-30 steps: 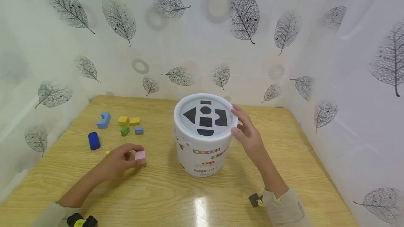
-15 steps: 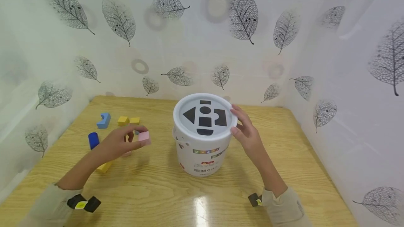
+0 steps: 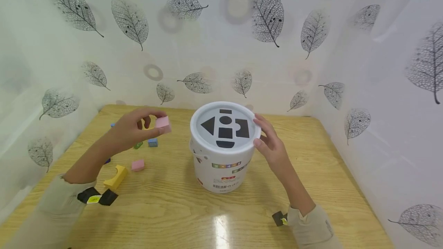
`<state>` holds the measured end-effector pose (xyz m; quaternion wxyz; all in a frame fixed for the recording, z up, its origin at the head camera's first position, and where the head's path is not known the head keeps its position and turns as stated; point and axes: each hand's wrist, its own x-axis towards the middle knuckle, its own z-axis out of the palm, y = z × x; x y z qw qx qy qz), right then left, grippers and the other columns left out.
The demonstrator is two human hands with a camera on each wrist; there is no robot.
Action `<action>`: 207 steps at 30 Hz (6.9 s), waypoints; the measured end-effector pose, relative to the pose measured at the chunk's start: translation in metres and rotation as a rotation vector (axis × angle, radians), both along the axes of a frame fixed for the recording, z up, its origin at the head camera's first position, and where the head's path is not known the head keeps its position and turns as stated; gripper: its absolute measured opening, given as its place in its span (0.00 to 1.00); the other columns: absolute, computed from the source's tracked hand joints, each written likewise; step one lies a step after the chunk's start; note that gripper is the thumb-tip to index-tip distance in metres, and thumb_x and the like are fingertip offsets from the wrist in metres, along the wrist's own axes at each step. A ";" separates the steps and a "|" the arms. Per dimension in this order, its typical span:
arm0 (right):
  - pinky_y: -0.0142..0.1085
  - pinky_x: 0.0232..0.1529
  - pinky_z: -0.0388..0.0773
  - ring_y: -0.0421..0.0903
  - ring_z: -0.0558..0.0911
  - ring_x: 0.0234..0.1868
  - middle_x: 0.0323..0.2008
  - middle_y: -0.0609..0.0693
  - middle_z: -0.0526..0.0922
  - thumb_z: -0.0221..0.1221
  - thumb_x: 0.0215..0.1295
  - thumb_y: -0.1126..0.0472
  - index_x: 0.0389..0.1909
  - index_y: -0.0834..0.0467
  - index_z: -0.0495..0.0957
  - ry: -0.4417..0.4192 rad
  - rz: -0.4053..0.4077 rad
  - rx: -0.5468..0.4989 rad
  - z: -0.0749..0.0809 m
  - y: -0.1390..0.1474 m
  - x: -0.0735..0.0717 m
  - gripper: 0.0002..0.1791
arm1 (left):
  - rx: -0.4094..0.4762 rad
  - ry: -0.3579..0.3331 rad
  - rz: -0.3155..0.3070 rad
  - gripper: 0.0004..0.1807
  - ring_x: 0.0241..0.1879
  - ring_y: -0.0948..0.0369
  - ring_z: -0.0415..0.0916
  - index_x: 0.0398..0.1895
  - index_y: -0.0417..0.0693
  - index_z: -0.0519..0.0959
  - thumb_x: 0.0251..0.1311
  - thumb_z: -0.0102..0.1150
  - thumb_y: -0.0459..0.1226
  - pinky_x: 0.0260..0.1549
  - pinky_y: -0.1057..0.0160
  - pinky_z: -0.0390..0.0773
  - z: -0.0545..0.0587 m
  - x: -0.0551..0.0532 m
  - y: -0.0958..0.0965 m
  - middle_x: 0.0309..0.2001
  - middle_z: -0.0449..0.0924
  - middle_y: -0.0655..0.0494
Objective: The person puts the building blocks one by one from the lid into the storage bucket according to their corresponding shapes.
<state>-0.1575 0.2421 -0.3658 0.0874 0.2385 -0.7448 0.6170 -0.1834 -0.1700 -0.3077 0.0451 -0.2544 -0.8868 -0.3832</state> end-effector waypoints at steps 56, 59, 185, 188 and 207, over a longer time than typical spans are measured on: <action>0.28 0.61 0.73 0.39 0.67 0.71 0.79 0.50 0.54 0.47 0.76 0.66 0.76 0.58 0.61 0.004 -0.002 0.002 -0.002 0.000 0.000 0.29 | -0.215 0.000 -0.302 0.20 0.54 0.60 0.73 0.57 0.54 0.82 0.64 0.67 0.48 0.53 0.58 0.77 0.035 -0.021 0.139 0.55 0.80 0.58; 0.28 0.61 0.73 0.39 0.67 0.71 0.79 0.49 0.54 0.47 0.76 0.66 0.76 0.58 0.61 0.004 0.003 -0.005 -0.002 0.000 -0.001 0.29 | -0.198 -0.008 -0.317 0.20 0.54 0.60 0.72 0.58 0.51 0.81 0.63 0.67 0.45 0.52 0.59 0.77 0.034 -0.021 0.137 0.55 0.81 0.58; 0.28 0.61 0.73 0.40 0.67 0.71 0.79 0.49 0.55 0.48 0.76 0.67 0.76 0.58 0.61 0.016 0.009 -0.002 -0.004 0.002 -0.002 0.29 | -0.129 -0.208 0.079 0.20 0.42 0.54 0.74 0.62 0.51 0.77 0.71 0.59 0.46 0.40 0.57 0.77 -0.092 -0.053 -0.043 0.56 0.80 0.46; 0.28 0.62 0.73 0.41 0.66 0.71 0.79 0.49 0.54 0.47 0.76 0.67 0.76 0.58 0.61 0.012 0.017 -0.010 -0.003 0.002 -0.002 0.29 | -0.114 -0.194 0.072 0.20 0.36 0.55 0.72 0.61 0.53 0.78 0.70 0.60 0.47 0.35 0.58 0.75 -0.085 -0.050 -0.038 0.55 0.80 0.47; 0.28 0.61 0.73 0.40 0.67 0.71 0.79 0.51 0.54 0.47 0.76 0.68 0.76 0.60 0.61 0.003 0.032 -0.040 -0.001 0.000 -0.001 0.29 | -0.094 -0.105 0.036 0.21 0.30 0.54 0.70 0.62 0.56 0.78 0.69 0.60 0.51 0.24 0.59 0.72 -0.018 -0.040 -0.009 0.55 0.80 0.51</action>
